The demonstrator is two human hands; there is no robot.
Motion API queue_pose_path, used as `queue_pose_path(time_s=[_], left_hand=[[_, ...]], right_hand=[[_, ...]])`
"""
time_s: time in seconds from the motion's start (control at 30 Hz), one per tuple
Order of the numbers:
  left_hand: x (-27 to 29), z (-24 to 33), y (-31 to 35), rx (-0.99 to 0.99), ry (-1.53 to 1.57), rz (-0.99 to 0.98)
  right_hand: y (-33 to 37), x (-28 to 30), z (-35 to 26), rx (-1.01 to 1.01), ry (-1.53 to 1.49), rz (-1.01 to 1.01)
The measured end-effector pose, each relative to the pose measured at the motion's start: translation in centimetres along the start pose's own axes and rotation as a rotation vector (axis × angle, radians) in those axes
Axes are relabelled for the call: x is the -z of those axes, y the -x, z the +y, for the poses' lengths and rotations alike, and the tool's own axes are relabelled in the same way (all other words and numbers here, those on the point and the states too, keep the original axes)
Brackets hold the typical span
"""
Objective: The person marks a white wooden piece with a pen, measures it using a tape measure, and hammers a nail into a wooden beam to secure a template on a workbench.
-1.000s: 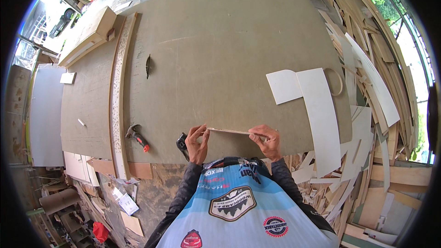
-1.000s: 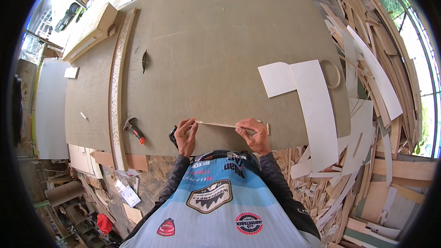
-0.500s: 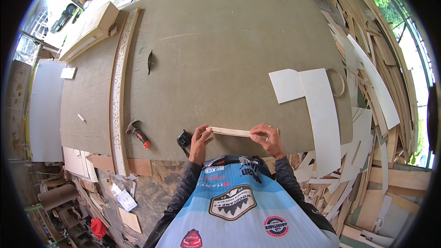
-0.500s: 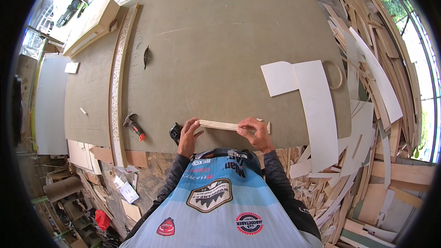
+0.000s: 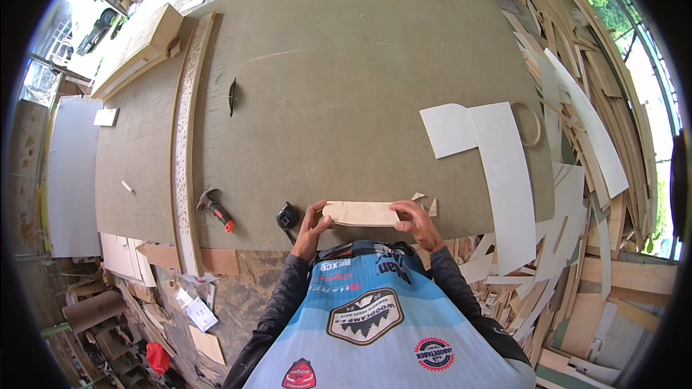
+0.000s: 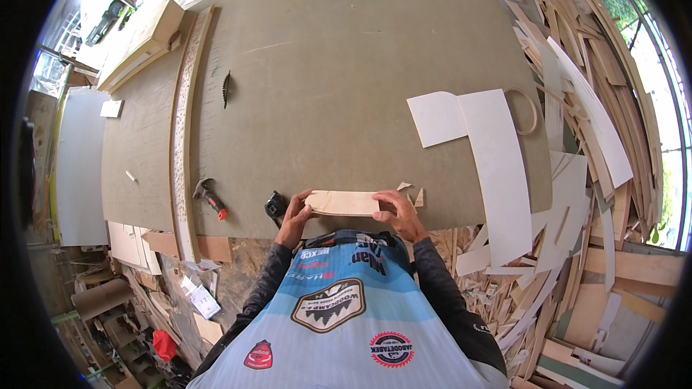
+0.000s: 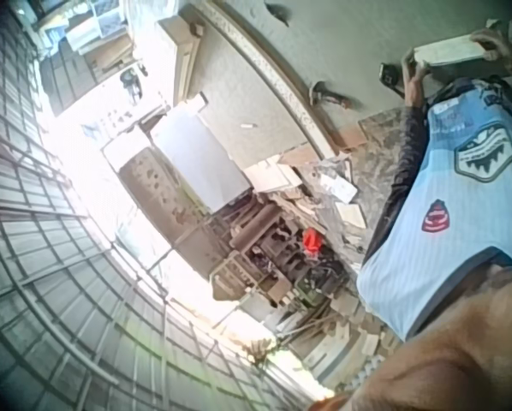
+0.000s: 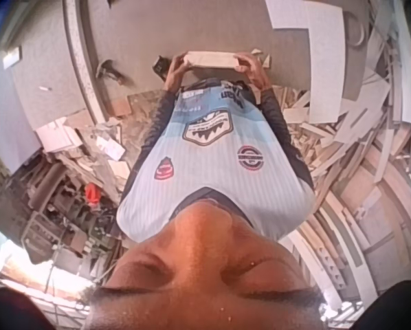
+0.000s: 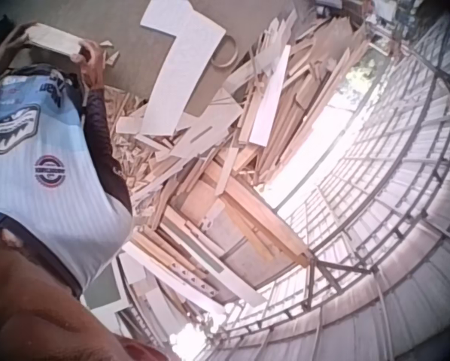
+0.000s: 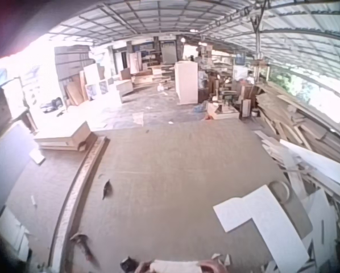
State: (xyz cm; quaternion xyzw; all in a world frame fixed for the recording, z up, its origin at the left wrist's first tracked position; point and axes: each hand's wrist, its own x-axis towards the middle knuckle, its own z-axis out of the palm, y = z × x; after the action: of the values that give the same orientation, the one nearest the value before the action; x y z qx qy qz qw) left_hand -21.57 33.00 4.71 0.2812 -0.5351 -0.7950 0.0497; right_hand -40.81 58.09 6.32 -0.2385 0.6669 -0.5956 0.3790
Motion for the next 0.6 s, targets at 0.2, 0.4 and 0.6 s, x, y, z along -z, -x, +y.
queue_pose_path(time_s=[0.2, 0.4, 0.6], left_hand=[[-2.0, 1.7, -2.0, 0.177, -0.144, 0.281], [-4.1, 3.8, -3.5, 0.095, -0.23, 0.433], [-3.4, 1.0, -3.7, -0.209, -0.079, 0.254]], right_hand=[[-2.1, 0.0, 0.4, -0.14, 0.097, 0.154], [-5.5, 3.2, 0.4, -0.101, 0.143, 0.413], [-9.5, 13.3, 2.2, -0.067, 0.82, 0.827]])
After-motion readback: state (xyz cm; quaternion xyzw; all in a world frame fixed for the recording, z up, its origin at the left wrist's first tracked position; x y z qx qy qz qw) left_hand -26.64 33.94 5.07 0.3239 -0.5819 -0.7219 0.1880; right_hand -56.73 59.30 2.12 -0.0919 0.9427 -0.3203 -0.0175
